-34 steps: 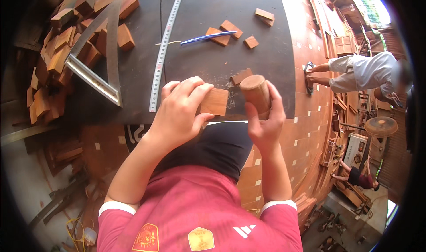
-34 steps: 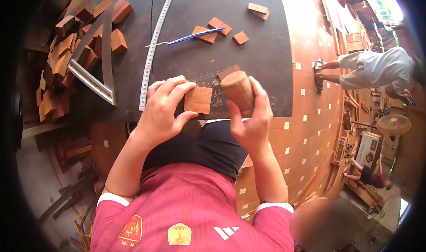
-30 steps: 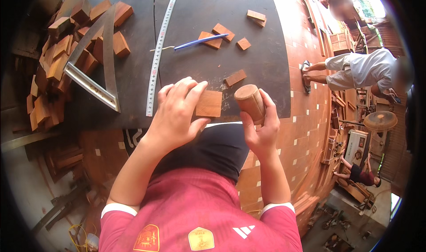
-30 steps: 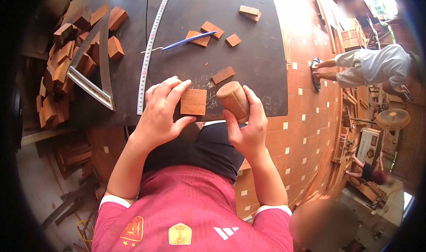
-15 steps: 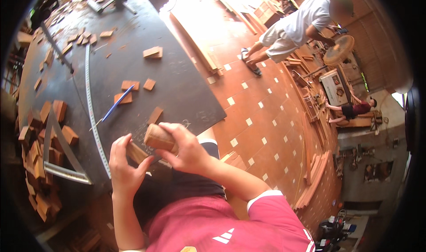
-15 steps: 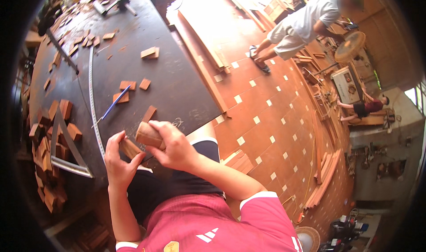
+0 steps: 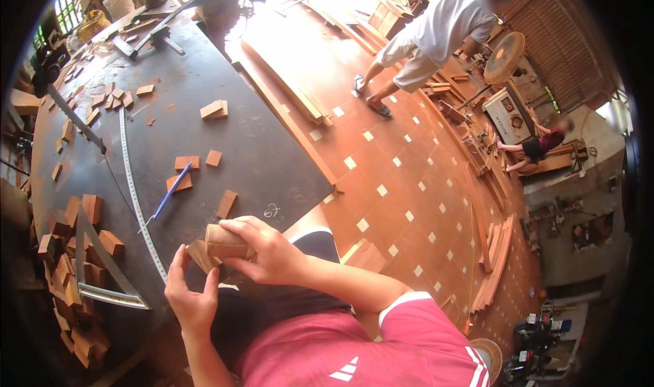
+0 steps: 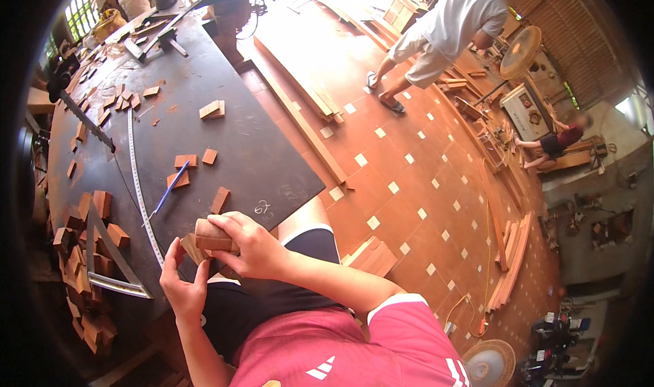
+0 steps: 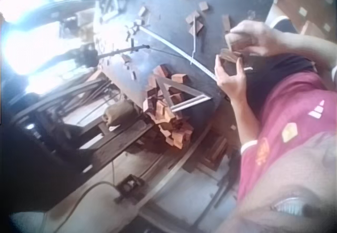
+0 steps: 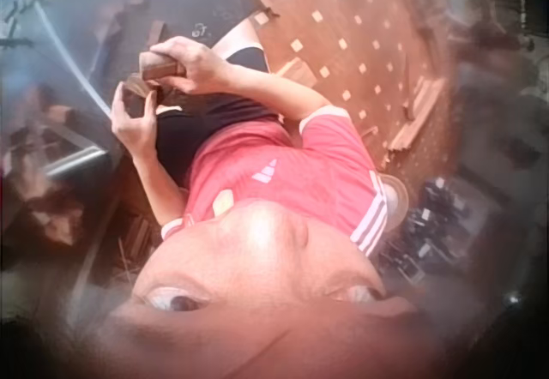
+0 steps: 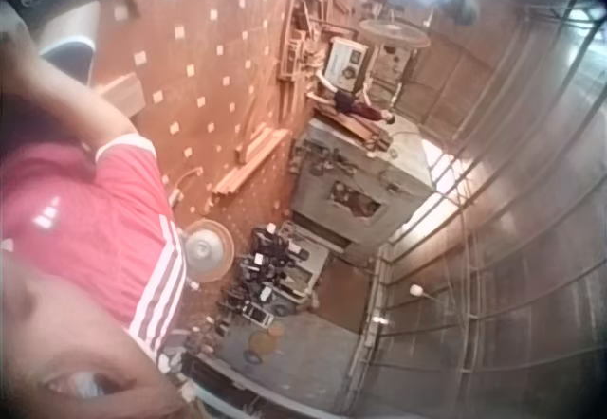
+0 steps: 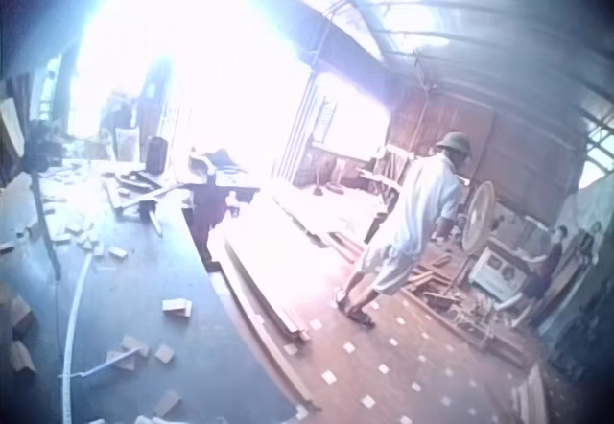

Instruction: The person repeatedly rubs small rectangular wooden blocks with a cylindrical sanding tool on a workbench. They handle the blocks one at a time, rotating them to sand different faces, and place finished pieces back on the table.

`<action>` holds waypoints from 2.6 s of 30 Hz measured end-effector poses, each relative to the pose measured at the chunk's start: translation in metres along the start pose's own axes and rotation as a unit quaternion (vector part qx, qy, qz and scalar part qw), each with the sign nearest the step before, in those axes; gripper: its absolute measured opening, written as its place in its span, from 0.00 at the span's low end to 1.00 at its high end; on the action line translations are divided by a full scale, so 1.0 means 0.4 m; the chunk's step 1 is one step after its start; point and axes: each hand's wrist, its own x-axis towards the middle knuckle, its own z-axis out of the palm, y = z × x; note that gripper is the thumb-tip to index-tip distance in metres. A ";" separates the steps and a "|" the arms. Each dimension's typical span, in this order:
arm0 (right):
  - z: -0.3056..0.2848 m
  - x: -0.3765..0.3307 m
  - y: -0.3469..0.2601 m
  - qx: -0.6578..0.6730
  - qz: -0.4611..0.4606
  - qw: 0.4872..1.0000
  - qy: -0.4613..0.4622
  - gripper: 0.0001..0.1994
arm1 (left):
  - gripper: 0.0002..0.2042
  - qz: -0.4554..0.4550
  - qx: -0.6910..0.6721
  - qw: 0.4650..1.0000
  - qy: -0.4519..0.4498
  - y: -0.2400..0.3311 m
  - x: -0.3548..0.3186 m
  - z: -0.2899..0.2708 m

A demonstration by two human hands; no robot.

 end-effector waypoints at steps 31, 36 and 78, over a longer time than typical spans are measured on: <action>0.040 0.008 -0.028 -0.132 -0.093 0.987 -0.030 0.36 | 0.34 0.083 0.007 0.996 -0.034 -0.062 0.041 -0.008; 0.043 0.010 -0.026 -0.133 -0.093 0.986 -0.028 0.35 | 0.33 0.077 -0.003 0.996 -0.039 -0.059 0.043 -0.010; 0.067 -0.028 -0.044 -0.106 -0.052 0.993 0.025 0.36 | 0.32 0.097 0.038 0.994 -0.031 -0.058 0.036 0.008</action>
